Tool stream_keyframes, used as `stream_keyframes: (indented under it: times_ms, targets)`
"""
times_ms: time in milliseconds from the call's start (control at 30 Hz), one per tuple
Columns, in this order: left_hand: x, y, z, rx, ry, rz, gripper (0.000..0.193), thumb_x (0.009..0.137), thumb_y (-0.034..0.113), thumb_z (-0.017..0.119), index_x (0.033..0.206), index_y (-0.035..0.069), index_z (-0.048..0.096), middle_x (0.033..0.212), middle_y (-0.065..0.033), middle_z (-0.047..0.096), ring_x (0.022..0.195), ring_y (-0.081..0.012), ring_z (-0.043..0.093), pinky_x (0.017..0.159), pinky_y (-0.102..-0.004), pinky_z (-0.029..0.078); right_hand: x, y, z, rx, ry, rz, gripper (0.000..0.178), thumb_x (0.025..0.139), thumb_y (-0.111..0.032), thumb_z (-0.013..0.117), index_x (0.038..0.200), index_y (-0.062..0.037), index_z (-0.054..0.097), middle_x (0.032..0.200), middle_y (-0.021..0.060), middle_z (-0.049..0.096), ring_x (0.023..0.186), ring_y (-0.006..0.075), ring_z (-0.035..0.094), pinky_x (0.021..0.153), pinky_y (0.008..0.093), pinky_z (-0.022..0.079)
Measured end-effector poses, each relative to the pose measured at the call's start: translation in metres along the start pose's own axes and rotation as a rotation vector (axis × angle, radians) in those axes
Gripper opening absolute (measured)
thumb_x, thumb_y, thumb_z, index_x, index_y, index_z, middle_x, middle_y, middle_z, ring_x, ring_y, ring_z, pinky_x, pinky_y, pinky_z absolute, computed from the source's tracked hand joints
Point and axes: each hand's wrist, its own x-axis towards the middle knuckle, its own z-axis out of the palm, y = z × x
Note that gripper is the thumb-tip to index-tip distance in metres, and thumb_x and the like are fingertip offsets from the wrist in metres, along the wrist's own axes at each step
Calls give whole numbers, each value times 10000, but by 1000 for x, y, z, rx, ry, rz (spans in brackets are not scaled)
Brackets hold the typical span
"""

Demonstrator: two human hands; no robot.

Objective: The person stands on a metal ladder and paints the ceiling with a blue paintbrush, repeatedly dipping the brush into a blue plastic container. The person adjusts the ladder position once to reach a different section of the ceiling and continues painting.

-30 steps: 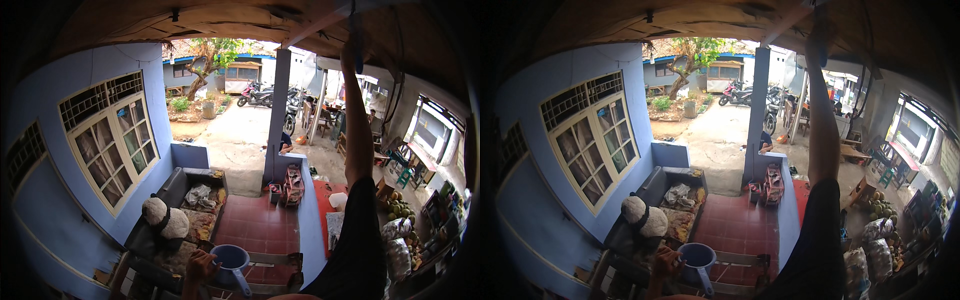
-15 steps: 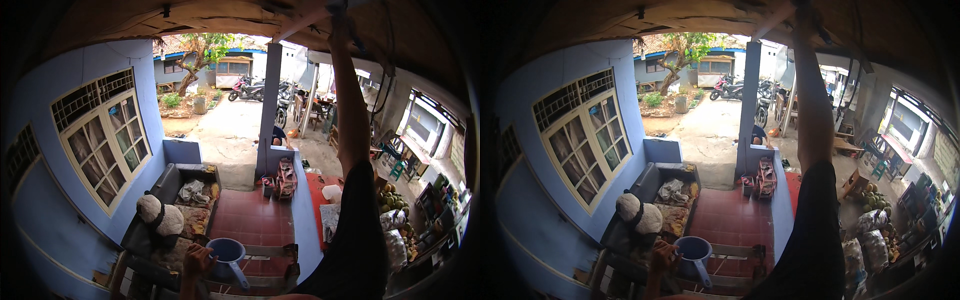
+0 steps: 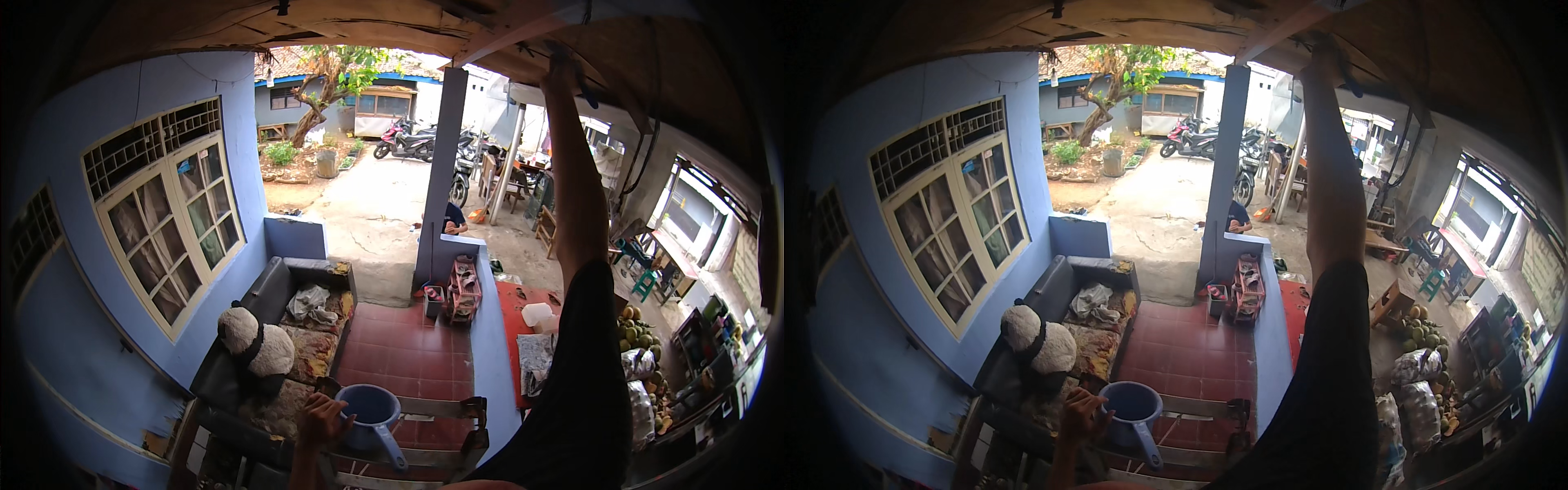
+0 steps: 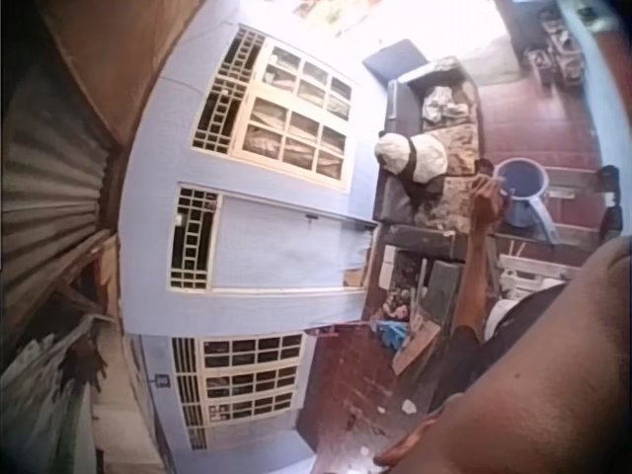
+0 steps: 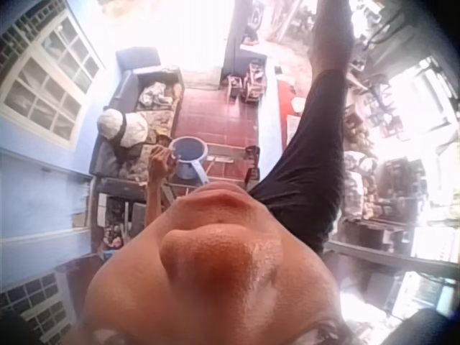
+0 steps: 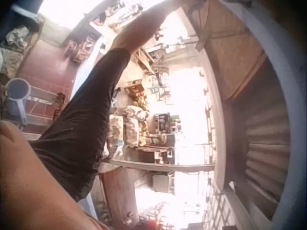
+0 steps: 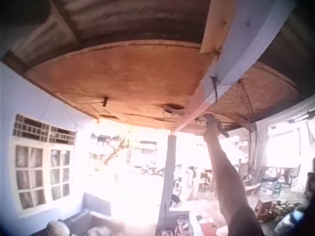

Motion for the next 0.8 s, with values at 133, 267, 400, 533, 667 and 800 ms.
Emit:
stream_keyframes:
  times_ms: [133, 267, 400, 533, 667, 800]
  targets:
    - [10, 5, 10, -69, 20, 58, 306, 820, 319, 730, 888, 24, 690, 801, -122, 687, 789, -300, 667, 825, -408, 499, 66, 76, -19, -155, 251, -196, 421, 862, -69, 534, 1279, -38, 577, 1275, 222, 587, 1169, 375, 567, 1004, 501, 433]
    - [4, 1, 4, -41, -5, 22, 268, 834, 275, 714, 899, 17, 680, 801, -136, 684, 777, -305, 663, 815, -407, 495, 34, 11, -104, 118, 142, 201, 423, 896, -50, 505, 1315, -33, 554, 1280, 211, 584, 1188, 332, 566, 1050, 463, 404]
    - [13, 8, 6, -85, -12, 67, 232, 843, 234, 698, 913, 14, 677, 813, -141, 681, 793, -309, 654, 842, -403, 484, -29, -5, -163, 1010, 392, 371, 346, 949, -88, 501, 1273, 25, 547, 1228, 152, 609, 1191, 252, 557, 1131, 408, 343]
    - [11, 10, -3, -81, -10, 17, 254, 844, 237, 694, 932, 0, 674, 851, -152, 679, 837, -318, 646, 855, -411, 480, -150, -50, -199, 2183, -30, 1288, 268, 999, -219, 559, 1209, -60, 604, 1115, 52, 663, 1033, 143, 640, 958, 267, 528]
    - [5, 2, 8, -78, 48, 87, 248, 852, 223, 685, 940, -8, 670, 835, -156, 668, 819, -313, 633, 856, -415, 477, -258, -79, -340, 1829, -765, 1152, 426, 985, -162, 574, 1385, -46, 483, 1321, 91, 581, 1175, 196, 599, 963, 438, 543]
    - [8, 1, 11, -94, 20, 103, 169, 840, 150, 687, 917, 2, 664, 795, -140, 644, 789, -302, 622, 832, -407, 473, -335, -96, -433, 1816, -818, 1379, 438, 937, -83, 626, 1350, -13, 501, 1202, 95, 616, 1053, 189, 646, 870, 425, 599]
